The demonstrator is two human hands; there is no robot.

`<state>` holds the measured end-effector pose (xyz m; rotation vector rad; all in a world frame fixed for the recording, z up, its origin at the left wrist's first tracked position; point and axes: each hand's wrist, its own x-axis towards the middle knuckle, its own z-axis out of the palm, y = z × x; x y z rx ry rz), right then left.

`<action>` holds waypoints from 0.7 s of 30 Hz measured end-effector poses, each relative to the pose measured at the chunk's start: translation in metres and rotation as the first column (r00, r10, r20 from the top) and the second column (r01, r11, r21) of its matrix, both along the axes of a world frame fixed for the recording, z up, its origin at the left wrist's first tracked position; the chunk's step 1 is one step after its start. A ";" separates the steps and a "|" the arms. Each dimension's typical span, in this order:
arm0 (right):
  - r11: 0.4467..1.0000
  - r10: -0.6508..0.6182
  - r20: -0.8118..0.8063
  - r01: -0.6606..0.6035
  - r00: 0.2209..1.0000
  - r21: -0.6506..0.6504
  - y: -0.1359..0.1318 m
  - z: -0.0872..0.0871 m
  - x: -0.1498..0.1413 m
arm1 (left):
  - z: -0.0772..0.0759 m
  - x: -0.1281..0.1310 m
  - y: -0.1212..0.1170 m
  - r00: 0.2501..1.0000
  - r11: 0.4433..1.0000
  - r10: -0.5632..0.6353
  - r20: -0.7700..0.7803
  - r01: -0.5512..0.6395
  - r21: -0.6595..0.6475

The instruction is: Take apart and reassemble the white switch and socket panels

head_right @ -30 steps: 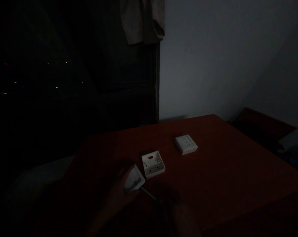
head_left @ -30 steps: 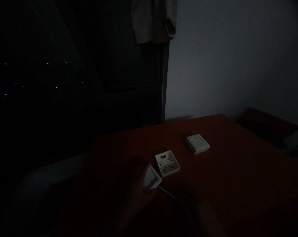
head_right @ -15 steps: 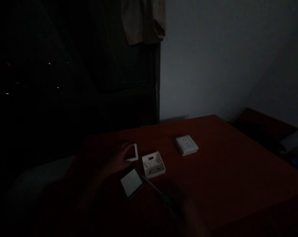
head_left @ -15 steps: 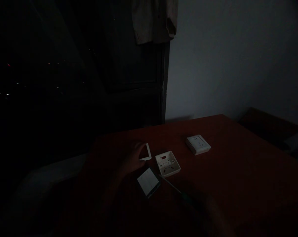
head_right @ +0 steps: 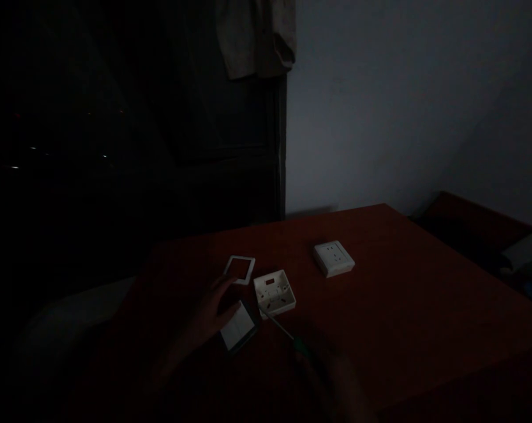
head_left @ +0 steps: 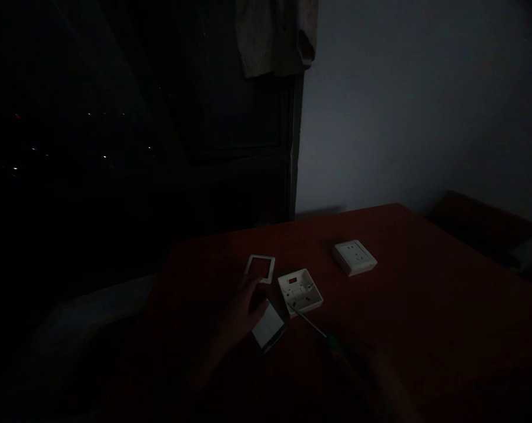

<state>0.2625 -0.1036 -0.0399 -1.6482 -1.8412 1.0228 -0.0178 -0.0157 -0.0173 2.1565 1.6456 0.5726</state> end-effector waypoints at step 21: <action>0.990 0.137 0.115 -0.134 0.984 -0.038 0.005 0.033 0.011 | -0.019 0.002 -0.063 0.999 0.976 -0.008 0.053 0.019 -0.216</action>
